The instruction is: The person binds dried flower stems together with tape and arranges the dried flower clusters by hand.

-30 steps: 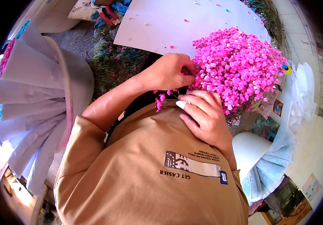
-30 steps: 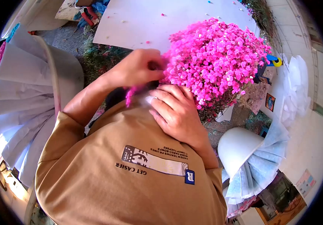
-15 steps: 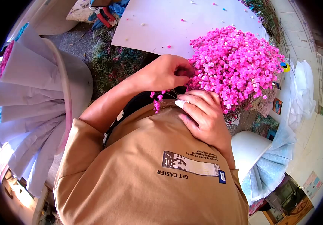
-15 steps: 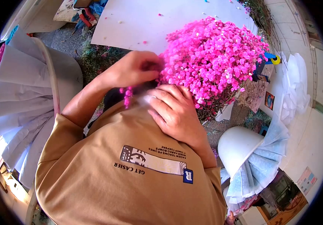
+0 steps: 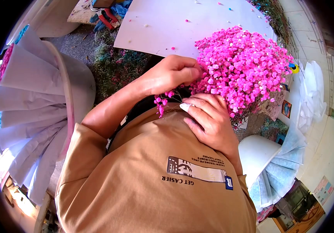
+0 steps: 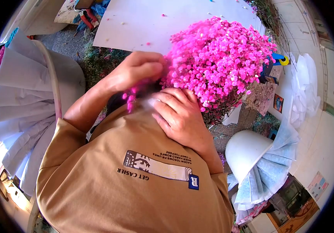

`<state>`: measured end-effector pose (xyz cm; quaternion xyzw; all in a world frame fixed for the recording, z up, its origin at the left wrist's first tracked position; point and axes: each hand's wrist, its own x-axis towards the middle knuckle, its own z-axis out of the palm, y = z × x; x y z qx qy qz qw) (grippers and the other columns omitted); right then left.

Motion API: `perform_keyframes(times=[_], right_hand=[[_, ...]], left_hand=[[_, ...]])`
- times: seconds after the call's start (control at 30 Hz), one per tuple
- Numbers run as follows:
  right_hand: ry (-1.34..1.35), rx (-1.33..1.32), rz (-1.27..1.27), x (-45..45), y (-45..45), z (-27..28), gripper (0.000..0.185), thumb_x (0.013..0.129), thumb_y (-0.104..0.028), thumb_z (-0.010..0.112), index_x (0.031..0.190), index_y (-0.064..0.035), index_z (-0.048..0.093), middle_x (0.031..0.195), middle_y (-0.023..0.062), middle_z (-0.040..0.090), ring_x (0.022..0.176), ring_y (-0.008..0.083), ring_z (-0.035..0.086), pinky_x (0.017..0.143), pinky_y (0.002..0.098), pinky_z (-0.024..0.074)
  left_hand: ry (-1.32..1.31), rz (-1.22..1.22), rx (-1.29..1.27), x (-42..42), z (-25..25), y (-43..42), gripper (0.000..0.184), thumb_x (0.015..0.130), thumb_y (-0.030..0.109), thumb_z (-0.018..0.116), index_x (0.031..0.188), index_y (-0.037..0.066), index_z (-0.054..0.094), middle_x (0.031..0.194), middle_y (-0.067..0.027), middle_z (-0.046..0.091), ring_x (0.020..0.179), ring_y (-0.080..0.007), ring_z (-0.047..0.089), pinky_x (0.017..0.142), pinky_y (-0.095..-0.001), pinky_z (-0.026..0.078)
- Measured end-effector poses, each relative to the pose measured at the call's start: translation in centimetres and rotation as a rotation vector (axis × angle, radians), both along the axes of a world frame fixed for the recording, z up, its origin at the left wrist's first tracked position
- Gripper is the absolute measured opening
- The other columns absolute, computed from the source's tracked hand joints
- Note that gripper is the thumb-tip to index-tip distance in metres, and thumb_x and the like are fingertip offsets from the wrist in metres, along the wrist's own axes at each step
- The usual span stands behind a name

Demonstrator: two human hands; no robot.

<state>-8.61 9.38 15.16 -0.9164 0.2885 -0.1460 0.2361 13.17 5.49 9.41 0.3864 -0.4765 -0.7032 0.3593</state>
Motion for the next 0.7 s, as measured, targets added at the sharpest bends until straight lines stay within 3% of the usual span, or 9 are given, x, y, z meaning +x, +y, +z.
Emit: perform_keyframes(times=[0.03,0.07,0.2,0.33,0.43,0.5,0.53,0.57,0.7], right_hand=[[0.013,0.006,-0.006,0.0,0.0,0.1,0.029,0.079,-0.011,0.079,0.107,-0.0042,0.072,0.115,0.0065,0.071,0.109,0.0259,0.064,0.093,0.0403,0.0451],[0.013,0.004,-0.006,-0.1,0.0,0.1,0.029,0.079,-0.011,0.079,0.107,-0.0042,0.072,0.115,0.0065,0.071,0.109,0.0259,0.064,0.093,0.0403,0.0451],[0.008,-0.005,-0.008,0.0,0.1,0.0,0.03,0.079,-0.011,0.079,0.108,-0.0041,0.072,0.115,0.007,0.071,0.109,0.026,0.064,0.094,0.0405,0.0449],[0.005,-0.012,-0.013,0.0,0.1,0.2,0.03,0.079,-0.011,0.079,0.108,-0.0039,0.072,0.115,0.0072,0.071,0.11,0.0261,0.064,0.095,0.0411,0.0448],[0.022,0.007,-0.023,0.0,0.0,0.6,0.031,0.079,-0.009,0.079,0.108,-0.0038,0.072,0.115,0.0072,0.071,0.11,0.0263,0.064,0.096,0.0415,0.0447],[-0.002,0.02,-0.015,-0.1,-0.2,0.6,0.032,0.078,-0.008,0.078,0.109,-0.0038,0.072,0.115,0.0074,0.071,0.109,0.0268,0.065,0.095,0.0417,0.0449],[-0.024,0.032,-0.011,-0.1,-0.3,0.6,0.032,0.078,-0.008,0.078,0.109,-0.0038,0.072,0.115,0.0076,0.071,0.109,0.0272,0.065,0.095,0.042,0.0451],[-0.024,0.032,-0.004,-0.1,-0.4,0.7,0.032,0.078,-0.008,0.078,0.109,-0.0038,0.072,0.115,0.0076,0.071,0.109,0.0272,0.065,0.095,0.042,0.0451],[-0.043,0.032,-0.011,-0.2,-0.5,1.0,0.033,0.078,-0.006,0.078,0.109,-0.0054,0.07,0.115,0.0056,0.07,0.109,0.0253,0.065,0.092,0.041,0.046]], left_hand=[[-0.089,0.004,-0.08,-0.4,0.6,0.0,0.023,0.094,0.011,0.069,0.113,-0.002,0.069,0.091,-0.0044,0.068,0.082,-0.0097,0.059,0.074,-0.0279,0.05],[-0.145,0.033,-0.267,-0.9,0.3,0.2,0.022,0.088,0.01,0.07,0.106,-0.002,0.07,0.078,-0.0068,0.064,0.073,-0.0121,0.057,0.068,-0.0309,0.048],[-0.248,0.031,-0.408,-1.9,0.4,-0.1,0.022,0.084,0.007,0.074,0.103,-0.003,0.069,0.084,-0.0144,0.067,0.074,-0.0185,0.061,0.069,-0.0337,0.05],[-0.215,0.067,-0.466,-2.0,-0.1,-0.1,0.021,0.085,0.006,0.073,0.104,-0.004,0.069,0.085,-0.0154,0.068,0.074,-0.0201,0.061,0.07,-0.036,0.051],[-0.19,0.126,-0.44,-0.8,-0.2,0.1,0.015,0.09,0.007,0.07,0.103,-0.001,0.068,0.08,-0.0091,0.064,0.07,-0.0166,0.058,0.065,-0.0331,0.048],[0.092,0.075,-0.034,0.9,0.4,-0.3,0.007,0.097,0.007,0.062,0.102,0.002,0.062,0.08,-0.0007,0.056,0.068,-0.0062,0.049,0.06,-0.0228,0.04],[0.204,0.11,0.081,1.6,0.3,-0.3,0.01,0.101,0.015,0.057,0.099,0.006,0.059,0.077,0.0023,0.051,0.063,-0.0032,0.04,0.055,-0.0194,0.03],[0.333,0.183,0.121,1.8,-0.2,-0.5,0.015,0.102,0.021,0.055,0.097,0.007,0.058,0.075,0.0021,0.048,0.059,-0.0042,0.036,0.053,-0.0206,0.027],[0.394,0.165,0.162,3.3,-4.3,-1.3,0.017,0.1,0.022,0.054,0.099,0.005,0.058,0.075,0.0003,0.05,0.056,-0.0049,0.035,0.049,-0.0218,0.026]])
